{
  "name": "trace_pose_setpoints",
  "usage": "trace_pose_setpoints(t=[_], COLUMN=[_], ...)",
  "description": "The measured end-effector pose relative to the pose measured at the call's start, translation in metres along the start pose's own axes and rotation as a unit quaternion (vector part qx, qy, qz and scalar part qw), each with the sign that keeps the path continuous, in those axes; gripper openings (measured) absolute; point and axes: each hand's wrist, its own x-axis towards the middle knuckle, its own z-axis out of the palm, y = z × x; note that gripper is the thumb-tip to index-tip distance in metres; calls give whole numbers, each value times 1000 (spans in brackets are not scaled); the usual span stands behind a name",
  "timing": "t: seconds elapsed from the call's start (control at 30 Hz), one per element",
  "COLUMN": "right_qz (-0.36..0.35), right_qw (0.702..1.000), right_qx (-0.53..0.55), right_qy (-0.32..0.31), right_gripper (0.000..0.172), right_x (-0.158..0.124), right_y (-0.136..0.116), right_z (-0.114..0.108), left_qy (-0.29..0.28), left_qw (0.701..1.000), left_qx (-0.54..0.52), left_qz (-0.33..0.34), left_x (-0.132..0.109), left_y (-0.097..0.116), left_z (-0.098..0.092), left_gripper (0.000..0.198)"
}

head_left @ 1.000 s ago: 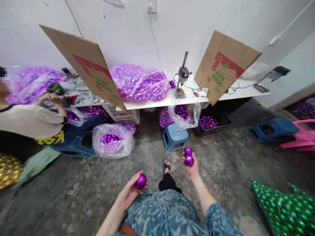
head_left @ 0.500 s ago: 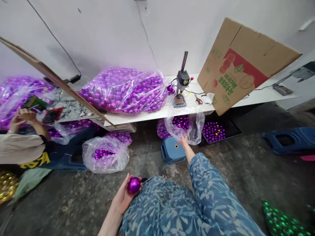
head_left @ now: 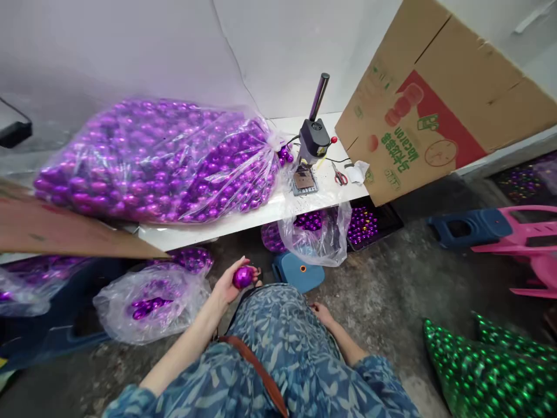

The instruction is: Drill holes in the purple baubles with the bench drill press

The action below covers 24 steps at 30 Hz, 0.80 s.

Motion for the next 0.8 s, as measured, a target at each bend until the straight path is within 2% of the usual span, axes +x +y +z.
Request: trace_pose_setpoints(t=[0.1, 0.17, 0.23, 0.33, 0.47, 0.6, 0.7, 0.8], right_qz=[117, 169, 203, 241, 264, 222, 154, 90], right_qw=[988, 974, 957, 931, 895, 870, 856, 845], right_qx=[-92, -146, -196, -267, -357, -441, -488, -513], right_qy=[33, 51, 63, 66, 42, -20, -78, -125], right_gripper=[48, 47, 46, 46, 47, 47, 46, 44], right_x=[30, 46, 55, 58, 66, 99, 123, 134], right_y=[3, 9, 17, 33, 53, 64, 61, 51], right_z=[-15, -23, -32, -49, -92, -161, -224, -280], left_qy=[-13, -24, -37, -53, -50, -2, 60, 109], left_qw=[998, 996, 990, 975, 955, 905, 834, 737], left_qx=[54, 85, 136, 213, 291, 417, 539, 663], left_qz=[1, 9, 18, 22, 35, 79, 98, 74], left_x=[26, 45, 65, 95, 136, 174, 190, 188], left_y=[37, 52, 58, 51, 18, -32, -71, -105], left_z=[27, 42, 57, 80, 110, 135, 151, 168], left_gripper=[12, 21, 29, 33, 26, 19, 17, 20])
